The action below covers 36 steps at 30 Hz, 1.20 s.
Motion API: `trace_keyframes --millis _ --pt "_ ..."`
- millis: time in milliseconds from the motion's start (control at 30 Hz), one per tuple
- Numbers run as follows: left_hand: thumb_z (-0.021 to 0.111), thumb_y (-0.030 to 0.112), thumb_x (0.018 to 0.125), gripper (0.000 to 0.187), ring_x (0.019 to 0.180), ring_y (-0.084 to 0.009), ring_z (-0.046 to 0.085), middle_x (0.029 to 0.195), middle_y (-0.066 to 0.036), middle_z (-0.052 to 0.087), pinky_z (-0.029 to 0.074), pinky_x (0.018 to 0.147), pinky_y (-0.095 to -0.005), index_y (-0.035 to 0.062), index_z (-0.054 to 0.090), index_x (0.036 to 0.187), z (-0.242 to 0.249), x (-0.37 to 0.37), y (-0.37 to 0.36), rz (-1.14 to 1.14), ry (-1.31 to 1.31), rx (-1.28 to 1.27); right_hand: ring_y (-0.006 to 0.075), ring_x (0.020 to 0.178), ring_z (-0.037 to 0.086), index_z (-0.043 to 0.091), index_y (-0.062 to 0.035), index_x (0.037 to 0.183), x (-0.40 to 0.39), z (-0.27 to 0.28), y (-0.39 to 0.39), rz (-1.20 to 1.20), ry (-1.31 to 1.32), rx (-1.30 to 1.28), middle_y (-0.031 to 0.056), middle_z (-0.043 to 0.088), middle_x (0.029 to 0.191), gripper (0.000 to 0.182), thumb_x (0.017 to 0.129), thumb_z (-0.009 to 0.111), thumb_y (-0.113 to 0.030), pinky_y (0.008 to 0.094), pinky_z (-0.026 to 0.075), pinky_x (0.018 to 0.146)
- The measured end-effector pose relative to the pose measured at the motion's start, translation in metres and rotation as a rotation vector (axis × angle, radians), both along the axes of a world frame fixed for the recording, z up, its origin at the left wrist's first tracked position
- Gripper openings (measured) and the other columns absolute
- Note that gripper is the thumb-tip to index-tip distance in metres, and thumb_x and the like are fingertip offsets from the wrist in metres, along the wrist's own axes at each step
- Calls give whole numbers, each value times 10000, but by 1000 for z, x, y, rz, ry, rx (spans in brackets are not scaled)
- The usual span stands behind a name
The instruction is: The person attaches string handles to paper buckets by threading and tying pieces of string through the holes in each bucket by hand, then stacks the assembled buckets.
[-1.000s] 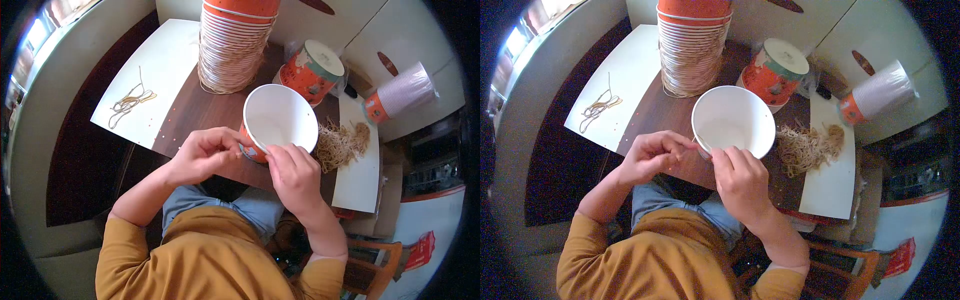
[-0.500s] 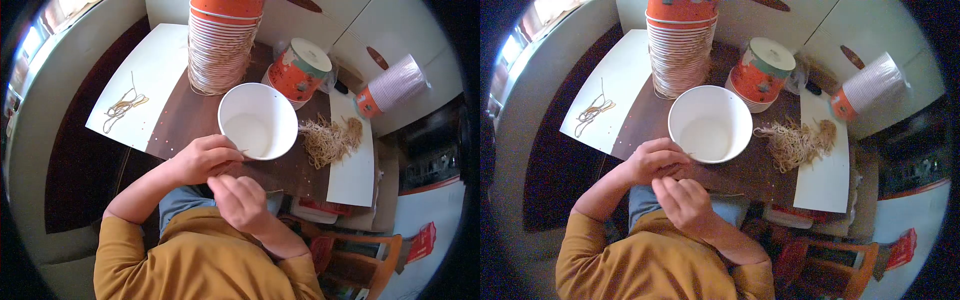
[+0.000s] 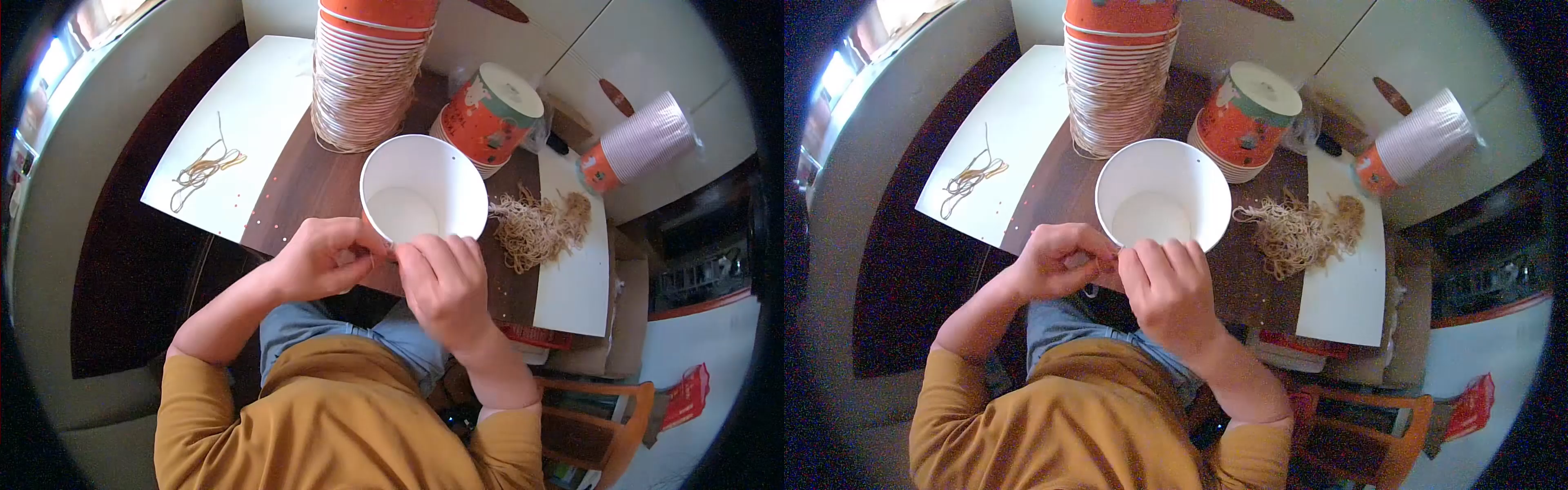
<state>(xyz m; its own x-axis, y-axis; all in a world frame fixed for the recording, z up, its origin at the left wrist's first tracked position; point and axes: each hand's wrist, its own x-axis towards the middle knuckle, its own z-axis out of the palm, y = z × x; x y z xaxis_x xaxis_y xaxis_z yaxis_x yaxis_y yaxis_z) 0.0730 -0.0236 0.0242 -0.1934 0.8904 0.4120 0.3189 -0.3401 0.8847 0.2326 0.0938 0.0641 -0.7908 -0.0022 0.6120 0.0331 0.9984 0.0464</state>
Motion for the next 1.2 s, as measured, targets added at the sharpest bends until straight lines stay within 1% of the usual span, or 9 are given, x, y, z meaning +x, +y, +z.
trace_keyframes --millis 133,267,400,500,633,767,800,933,1200 --pt "569 -3 858 132 763 -156 653 925 -89 651 545 630 -274 -17 579 989 2 18 -9 -124 -929 -328 266 669 588 611 -35 868 13 -14 -32 -155 38 -223 71 581 815 146 742 680 -7 364 478 590" --pt "552 12 855 198 648 -78 589 923 -42 648 481 595 -225 23 579 1050 -2 15 -16 -98 -923 -411 273 649 629 613 -21 881 13 -34 -37 -200 138 -418 108 611 771 146 760 687 17 347 502 567" --pt "652 -34 780 234 621 -112 607 812 -44 653 435 507 -242 10 591 1002 7 33 -16 299 22 -196 275 653 643 616 -15 900 9 -42 -34 -179 222 -468 112 630 785 135 782 680 2 341 511 571" --pt "692 -8 765 213 671 -176 639 818 -79 660 442 538 -270 10 608 959 -10 31 -7 489 678 297 255 678 641 620 -33 951 5 -55 -34 -189 218 -409 91 623 818 143 813 652 -54 344 518 591" --pt "668 16 686 321 758 -159 635 946 -78 632 413 565 -282 -34 598 995 -12 30 -8 554 948 415 257 681 642 629 -31 977 -8 -71 -35 -207 248 -384 102 635 848 166 825 649 -94 340 518 586" --pt "690 2 756 192 731 -145 635 896 -104 646 473 590 -272 -4 613 932 -17 45 -8 729 383 43 267 678 641 638 -39 994 -20 -73 -32 -222 263 -392 111 642 867 180 833 640 -119 356 515 594" --pt "687 21 805 147 756 -85 621 848 -85 653 502 623 -236 -6 602 922 -6 50 -8 675 -62 -174 277 674 639 640 -39 997 -22 -74 -33 -224 259 -415 116 643 864 183 830 641 -115 360 515 596" --pt "683 14 826 212 804 -100 618 907 -62 632 531 664 -223 -4 550 989 -19 37 -4 493 -522 -142 249 680 650 644 -26 1018 -31 -82 -35 -197 264 -683 131 658 878 197 846 631 -119 346 520 615" --pt "680 -4 818 207 819 -99 617 898 -56 630 518 733 -231 -4 540 971 -11 33 -10 459 -677 -123 124 863 633 671 -75 1017 -36 -79 -38 348 327 -2341 39 678 1004 141 902 611 -130 287 526 726"
